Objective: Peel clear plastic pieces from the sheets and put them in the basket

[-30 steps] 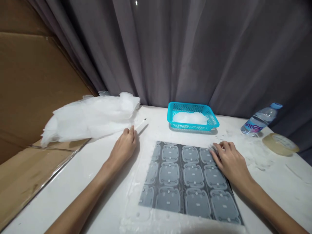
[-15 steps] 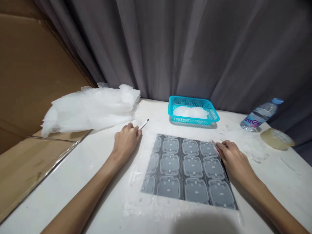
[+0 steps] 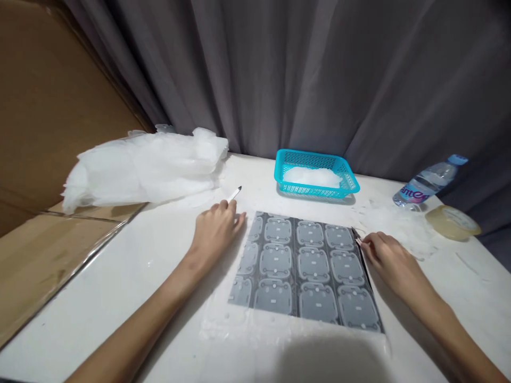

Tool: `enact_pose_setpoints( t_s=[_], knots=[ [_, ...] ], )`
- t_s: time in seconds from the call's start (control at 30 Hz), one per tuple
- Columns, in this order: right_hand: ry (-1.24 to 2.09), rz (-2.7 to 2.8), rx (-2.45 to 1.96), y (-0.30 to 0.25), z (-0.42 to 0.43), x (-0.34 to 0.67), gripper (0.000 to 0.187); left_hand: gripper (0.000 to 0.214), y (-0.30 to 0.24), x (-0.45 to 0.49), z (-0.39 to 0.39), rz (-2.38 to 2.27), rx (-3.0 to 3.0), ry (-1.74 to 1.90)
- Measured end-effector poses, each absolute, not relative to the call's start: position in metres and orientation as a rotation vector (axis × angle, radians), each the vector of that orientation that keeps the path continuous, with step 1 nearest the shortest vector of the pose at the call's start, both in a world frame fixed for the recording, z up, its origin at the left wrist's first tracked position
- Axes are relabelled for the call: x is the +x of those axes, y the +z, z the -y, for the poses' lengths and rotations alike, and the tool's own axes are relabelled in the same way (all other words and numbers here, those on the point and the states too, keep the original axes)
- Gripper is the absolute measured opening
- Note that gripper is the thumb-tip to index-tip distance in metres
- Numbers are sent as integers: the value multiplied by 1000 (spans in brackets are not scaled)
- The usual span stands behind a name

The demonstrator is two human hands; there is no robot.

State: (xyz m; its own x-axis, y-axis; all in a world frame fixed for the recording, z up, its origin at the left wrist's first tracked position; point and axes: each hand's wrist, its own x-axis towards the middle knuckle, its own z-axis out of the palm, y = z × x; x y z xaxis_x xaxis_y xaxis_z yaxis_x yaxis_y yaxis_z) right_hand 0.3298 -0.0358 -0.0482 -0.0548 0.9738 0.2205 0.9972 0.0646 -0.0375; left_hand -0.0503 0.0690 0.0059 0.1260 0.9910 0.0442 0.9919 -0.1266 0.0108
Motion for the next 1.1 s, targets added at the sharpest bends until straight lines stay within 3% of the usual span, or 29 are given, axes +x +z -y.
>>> enact_pose_setpoints(
  t_s=[0.17, 0.37, 0.57, 0.8, 0.97, 1.1],
  knots=[
    [-428, 2288, -1972, -51, 43, 327, 18, 64, 2, -40, -60, 2230, -2303, 23],
    [-577, 2209, -2154, -44, 41, 321, 12, 65, 10, -53, -68, 2356, -2467, 80],
    [-656, 1991, -2307, -23, 39, 321, 23, 64, 16, -63, -73, 2244, -3052, 23],
    [-444, 1957, -2341, -20, 37, 316, 30, 58, 23, -63, -65, 2285, -3350, -169],
    [-350, 1846, -2445, -18, 37, 319, 47, 92, 36, -71, -57, 2357, -3380, 77],
    [-35, 1852, -2218, -20, 38, 315, 56, 117, 37, -83, -60, 2356, -3253, 130]
  ],
)
